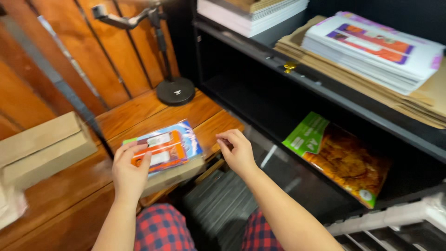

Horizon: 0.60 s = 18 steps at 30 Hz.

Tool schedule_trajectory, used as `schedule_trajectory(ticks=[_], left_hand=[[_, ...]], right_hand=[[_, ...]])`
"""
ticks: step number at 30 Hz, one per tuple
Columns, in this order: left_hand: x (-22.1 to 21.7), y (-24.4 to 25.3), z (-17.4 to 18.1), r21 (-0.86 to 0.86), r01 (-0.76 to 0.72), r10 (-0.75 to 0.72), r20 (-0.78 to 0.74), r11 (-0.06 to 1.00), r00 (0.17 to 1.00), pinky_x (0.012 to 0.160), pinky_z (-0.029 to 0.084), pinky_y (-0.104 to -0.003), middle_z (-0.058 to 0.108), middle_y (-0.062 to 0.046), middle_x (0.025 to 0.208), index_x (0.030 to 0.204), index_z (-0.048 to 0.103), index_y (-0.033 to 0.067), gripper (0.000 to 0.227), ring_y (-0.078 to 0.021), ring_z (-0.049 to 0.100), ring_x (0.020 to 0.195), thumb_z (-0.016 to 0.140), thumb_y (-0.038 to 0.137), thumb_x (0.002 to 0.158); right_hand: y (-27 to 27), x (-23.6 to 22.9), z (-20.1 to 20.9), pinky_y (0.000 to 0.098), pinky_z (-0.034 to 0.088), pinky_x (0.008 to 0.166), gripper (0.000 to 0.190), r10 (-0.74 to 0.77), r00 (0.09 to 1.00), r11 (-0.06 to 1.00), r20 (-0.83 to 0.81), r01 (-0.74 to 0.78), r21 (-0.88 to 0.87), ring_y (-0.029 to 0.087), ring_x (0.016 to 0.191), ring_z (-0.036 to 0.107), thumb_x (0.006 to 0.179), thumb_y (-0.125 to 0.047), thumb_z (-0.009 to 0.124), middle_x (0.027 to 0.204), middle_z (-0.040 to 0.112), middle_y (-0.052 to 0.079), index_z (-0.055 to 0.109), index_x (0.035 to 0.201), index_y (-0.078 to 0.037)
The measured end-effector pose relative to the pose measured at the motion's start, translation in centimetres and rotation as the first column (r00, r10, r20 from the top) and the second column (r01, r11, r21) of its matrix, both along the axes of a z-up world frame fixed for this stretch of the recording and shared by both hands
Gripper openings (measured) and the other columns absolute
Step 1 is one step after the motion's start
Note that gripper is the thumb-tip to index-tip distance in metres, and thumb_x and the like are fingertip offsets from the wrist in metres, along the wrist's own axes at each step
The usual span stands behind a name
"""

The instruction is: The person organizes stationery items by picking up packages of photo paper and sticker sheets from a wooden bench and placing them onto a black shelf. The person also handles clear plastic bags, placing them on the shelf.

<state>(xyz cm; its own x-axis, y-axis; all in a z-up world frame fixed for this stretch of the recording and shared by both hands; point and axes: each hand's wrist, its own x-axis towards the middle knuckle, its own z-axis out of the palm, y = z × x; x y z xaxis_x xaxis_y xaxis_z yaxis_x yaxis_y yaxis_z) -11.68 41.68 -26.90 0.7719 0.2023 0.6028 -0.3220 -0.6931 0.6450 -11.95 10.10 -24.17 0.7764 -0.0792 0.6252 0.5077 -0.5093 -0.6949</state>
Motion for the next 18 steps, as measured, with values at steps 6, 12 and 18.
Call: schedule_trajectory(ticks=[6, 12, 18], left_hand=[[-1.8, 3.2, -2.0, 0.025, 0.041, -0.039, -0.062, 0.999, 0.997, 0.100, 0.054, -0.044, 0.072, -0.006, 0.118, 0.106, 0.079, 0.0194, 0.026, -0.0317, 0.070, 0.113, 0.084, 0.013, 0.082], [-3.6, 3.4, -1.9, 0.097, 0.053, -0.027, -0.257, 0.994, 0.966, 0.110, 0.050, -0.048, 0.064, -0.010, 0.144, 0.127, 0.075, 0.0196, 0.040, -0.0351, 0.060, 0.131, 0.080, 0.028, 0.088], [-4.7, 3.1, 0.1, 0.080, 0.118, -0.074, -0.423, 0.990, 0.903, 0.116, 0.043, -0.052, 0.053, -0.013, 0.157, 0.134, 0.071, 0.0186, 0.044, -0.0389, 0.051, 0.141, 0.076, 0.031, 0.092]], right_hand=[[5.6, 0.5, -2.1, 0.0420, 0.064, 0.079, 0.028, 0.130, 0.988, 0.983, -0.084, -0.140, -0.120, 0.035, 0.098, 0.073, 0.085, -0.003, 0.077, 0.106, 0.072, 0.012, 0.077, 0.112, -0.010], [7.4, 0.2, -2.4, 0.0444, 0.058, 0.095, 0.036, 0.214, 0.974, 0.938, -0.071, -0.225, -0.263, 0.034, 0.114, 0.069, 0.086, -0.022, 0.082, 0.121, 0.070, 0.010, 0.074, 0.121, -0.015], [7.8, -0.5, -1.3, 0.0521, 0.055, 0.098, 0.037, 0.256, 0.956, 0.899, -0.141, -0.289, -0.329, 0.044, 0.119, 0.065, 0.091, -0.022, 0.078, 0.128, 0.068, 0.018, 0.073, 0.126, -0.010]])
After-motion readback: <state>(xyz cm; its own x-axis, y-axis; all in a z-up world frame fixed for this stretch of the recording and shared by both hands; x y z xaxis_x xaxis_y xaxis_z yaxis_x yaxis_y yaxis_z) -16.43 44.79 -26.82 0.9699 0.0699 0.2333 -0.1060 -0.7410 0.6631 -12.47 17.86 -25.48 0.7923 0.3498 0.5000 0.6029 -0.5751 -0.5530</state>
